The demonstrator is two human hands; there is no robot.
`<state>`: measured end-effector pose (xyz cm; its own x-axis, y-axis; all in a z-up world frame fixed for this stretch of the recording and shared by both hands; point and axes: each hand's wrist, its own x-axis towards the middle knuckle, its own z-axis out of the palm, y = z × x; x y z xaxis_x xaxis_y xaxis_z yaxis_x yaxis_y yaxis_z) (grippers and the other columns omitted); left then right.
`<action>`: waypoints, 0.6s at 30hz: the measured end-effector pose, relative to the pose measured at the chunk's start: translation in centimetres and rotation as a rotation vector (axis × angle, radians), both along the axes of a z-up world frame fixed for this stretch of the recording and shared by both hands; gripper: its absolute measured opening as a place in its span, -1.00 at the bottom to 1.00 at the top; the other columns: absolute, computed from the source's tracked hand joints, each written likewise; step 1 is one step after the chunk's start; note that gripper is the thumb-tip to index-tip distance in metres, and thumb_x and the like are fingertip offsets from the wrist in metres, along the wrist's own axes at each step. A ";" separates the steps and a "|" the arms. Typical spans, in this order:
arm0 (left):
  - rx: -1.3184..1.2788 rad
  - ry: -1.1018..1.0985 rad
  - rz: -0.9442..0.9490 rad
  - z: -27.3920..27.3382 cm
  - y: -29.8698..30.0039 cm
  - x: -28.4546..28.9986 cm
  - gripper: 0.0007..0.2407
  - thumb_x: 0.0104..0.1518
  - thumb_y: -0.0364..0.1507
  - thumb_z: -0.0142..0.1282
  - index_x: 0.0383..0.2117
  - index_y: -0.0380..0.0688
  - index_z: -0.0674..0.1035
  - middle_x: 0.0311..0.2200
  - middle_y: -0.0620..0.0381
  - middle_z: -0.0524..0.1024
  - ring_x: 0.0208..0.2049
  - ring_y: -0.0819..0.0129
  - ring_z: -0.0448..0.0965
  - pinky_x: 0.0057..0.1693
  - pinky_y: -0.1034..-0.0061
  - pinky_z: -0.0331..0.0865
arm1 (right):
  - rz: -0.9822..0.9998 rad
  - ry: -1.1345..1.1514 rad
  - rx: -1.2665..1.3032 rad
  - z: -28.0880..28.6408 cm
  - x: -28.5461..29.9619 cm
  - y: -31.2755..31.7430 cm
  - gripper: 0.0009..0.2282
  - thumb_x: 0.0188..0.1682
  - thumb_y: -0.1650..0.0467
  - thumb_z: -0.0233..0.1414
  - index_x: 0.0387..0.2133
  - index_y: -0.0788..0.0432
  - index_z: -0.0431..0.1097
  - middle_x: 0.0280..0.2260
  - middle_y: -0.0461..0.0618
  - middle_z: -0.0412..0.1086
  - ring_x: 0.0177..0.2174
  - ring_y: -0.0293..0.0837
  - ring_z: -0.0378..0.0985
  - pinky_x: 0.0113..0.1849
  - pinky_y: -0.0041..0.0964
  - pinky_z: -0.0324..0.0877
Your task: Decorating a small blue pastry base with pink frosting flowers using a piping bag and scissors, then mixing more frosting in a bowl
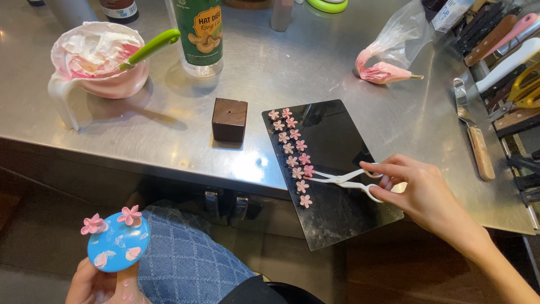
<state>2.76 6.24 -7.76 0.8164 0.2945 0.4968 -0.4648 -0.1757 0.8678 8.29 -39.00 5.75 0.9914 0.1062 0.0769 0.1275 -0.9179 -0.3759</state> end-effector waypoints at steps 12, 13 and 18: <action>-0.179 -0.129 0.220 4.4 -3.9 -0.3 -0.88 0.28 -0.57 0.06 -0.17 -0.38 0.40 0.26 -0.54 0.26 0.26 -0.62 0.46 0.49 -0.28 0.54 | -0.045 -0.014 -0.058 0.4 -0.8 -2.4 -0.63 -0.17 0.37 0.28 -0.04 -0.15 0.62 -0.49 -0.24 0.48 -0.53 -0.32 0.57 -0.29 -0.37 0.39; -0.155 -0.088 0.305 5.0 -4.3 -0.5 -0.87 0.29 -0.58 0.12 -0.17 -0.41 0.44 0.09 -0.42 0.37 0.28 -0.49 0.52 0.52 -0.18 0.53 | -0.076 -0.019 -0.094 0.8 -0.9 -2.9 -0.63 -0.18 0.36 0.29 -0.04 -0.17 0.63 -0.48 -0.26 0.46 -0.53 -0.32 0.55 -0.28 -0.40 0.35; -0.276 -0.083 0.494 6.8 -6.0 -0.1 -0.82 0.11 -0.67 0.27 -0.22 -0.48 0.53 -0.13 -0.32 0.52 0.07 -0.11 0.62 0.37 0.08 0.61 | -0.141 -0.143 -0.133 2.7 -2.3 -3.3 -0.57 -0.24 0.36 0.32 -0.02 -0.18 0.63 -0.37 -0.24 0.51 -0.50 -0.34 0.62 -0.25 -0.50 0.26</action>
<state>2.64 0.23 -0.94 0.5103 0.7590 0.4043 -0.4540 -0.1615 0.8763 5.99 -42.32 8.45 0.9770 -0.0143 0.2126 0.0376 -0.9705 -0.2381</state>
